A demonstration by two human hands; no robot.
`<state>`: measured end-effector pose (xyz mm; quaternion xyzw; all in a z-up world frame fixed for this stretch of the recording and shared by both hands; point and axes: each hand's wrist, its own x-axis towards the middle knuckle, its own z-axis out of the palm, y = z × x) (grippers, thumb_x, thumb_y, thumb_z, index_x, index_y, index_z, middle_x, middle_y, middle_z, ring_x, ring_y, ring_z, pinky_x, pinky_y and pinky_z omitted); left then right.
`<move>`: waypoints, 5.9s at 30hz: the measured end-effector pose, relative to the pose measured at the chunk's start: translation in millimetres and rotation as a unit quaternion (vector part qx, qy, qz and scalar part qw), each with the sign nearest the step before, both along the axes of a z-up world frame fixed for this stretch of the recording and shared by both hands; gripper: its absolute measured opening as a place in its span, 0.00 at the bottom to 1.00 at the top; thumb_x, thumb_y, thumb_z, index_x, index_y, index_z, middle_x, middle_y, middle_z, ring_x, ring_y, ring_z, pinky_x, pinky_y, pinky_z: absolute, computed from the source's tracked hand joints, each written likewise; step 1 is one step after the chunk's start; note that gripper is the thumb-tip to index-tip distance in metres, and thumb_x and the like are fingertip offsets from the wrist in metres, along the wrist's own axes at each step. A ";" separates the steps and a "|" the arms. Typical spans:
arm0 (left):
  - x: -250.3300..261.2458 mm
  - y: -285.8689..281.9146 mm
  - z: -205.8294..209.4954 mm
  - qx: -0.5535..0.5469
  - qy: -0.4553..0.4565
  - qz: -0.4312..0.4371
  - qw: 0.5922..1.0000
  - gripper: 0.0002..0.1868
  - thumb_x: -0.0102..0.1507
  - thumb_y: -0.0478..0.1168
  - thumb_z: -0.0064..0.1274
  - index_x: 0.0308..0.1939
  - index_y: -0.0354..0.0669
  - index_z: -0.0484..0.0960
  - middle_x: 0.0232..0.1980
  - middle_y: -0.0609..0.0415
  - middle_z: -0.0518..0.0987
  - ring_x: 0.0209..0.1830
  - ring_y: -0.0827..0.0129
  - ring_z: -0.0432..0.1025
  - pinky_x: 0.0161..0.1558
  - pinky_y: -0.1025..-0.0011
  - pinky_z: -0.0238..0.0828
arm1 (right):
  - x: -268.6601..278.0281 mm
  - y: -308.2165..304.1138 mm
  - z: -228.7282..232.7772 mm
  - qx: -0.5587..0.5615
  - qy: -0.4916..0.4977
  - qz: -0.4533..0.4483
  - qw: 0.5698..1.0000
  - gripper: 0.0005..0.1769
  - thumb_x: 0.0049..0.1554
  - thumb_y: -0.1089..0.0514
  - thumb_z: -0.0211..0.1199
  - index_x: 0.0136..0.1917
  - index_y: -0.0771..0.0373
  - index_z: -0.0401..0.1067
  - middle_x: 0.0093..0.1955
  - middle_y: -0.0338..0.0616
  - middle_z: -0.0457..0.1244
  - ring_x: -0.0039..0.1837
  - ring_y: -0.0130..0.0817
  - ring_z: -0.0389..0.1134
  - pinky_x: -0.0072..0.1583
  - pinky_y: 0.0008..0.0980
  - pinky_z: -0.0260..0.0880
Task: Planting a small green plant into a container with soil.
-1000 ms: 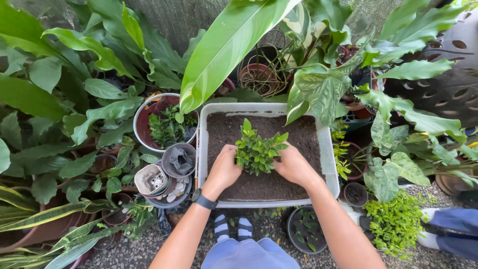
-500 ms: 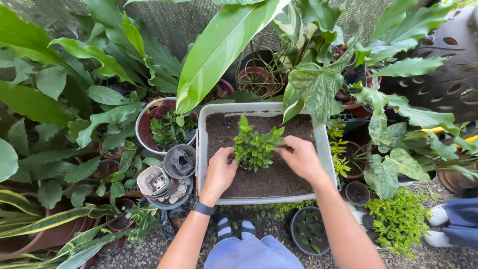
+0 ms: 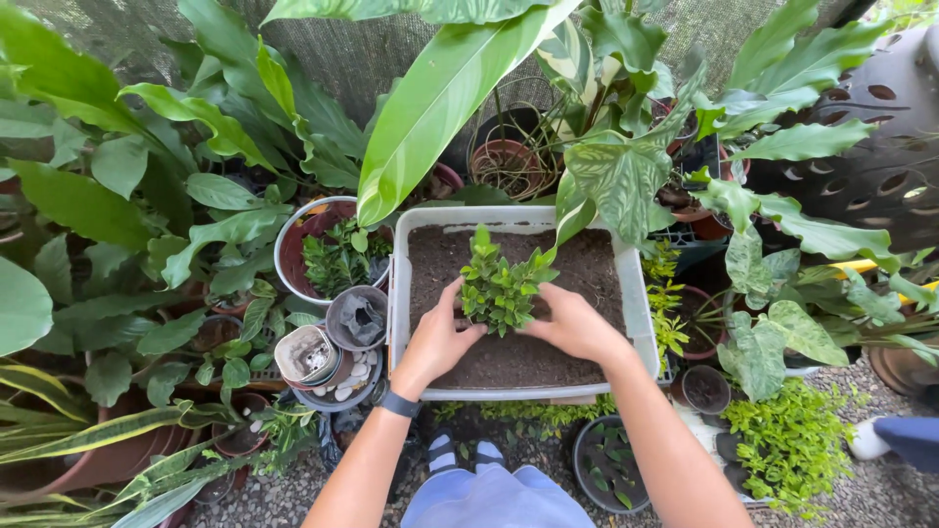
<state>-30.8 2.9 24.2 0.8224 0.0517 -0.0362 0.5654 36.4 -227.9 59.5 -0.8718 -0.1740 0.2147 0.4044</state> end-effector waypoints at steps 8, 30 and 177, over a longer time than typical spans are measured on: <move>11.3 1.6 15.5 0.083 -0.069 -0.071 0.992 0.42 0.46 0.36 0.71 0.64 0.38 0.72 0.58 0.40 0.80 0.60 0.44 0.73 0.59 0.59 0.71 | 5.2 18.3 6.7 -0.002 -0.059 0.072 0.996 0.36 0.41 0.56 0.78 0.62 0.64 0.71 0.62 0.54 0.68 0.66 0.46 0.69 0.66 0.41 0.67; 15.0 2.9 16.1 0.088 -0.053 -0.089 0.991 0.41 0.49 0.39 0.70 0.65 0.39 0.72 0.66 0.42 0.74 0.63 0.49 0.71 0.60 0.61 0.70 | 7.9 6.1 -14.3 -0.048 -0.076 0.044 0.995 0.39 0.43 0.54 0.80 0.62 0.71 0.66 0.56 0.59 0.69 0.62 0.51 0.71 0.61 0.42 0.70; 22.3 -61.6 -14.5 0.025 -0.064 0.175 0.982 0.32 0.53 0.50 0.69 0.55 0.37 0.80 0.62 0.38 0.73 0.64 0.47 0.67 0.63 0.57 0.65 | -13.1 -33.5 -15.8 -0.136 0.020 0.236 0.962 0.19 0.49 0.50 0.71 0.54 0.57 0.81 0.48 0.51 0.73 0.53 0.46 0.75 0.58 0.40 0.72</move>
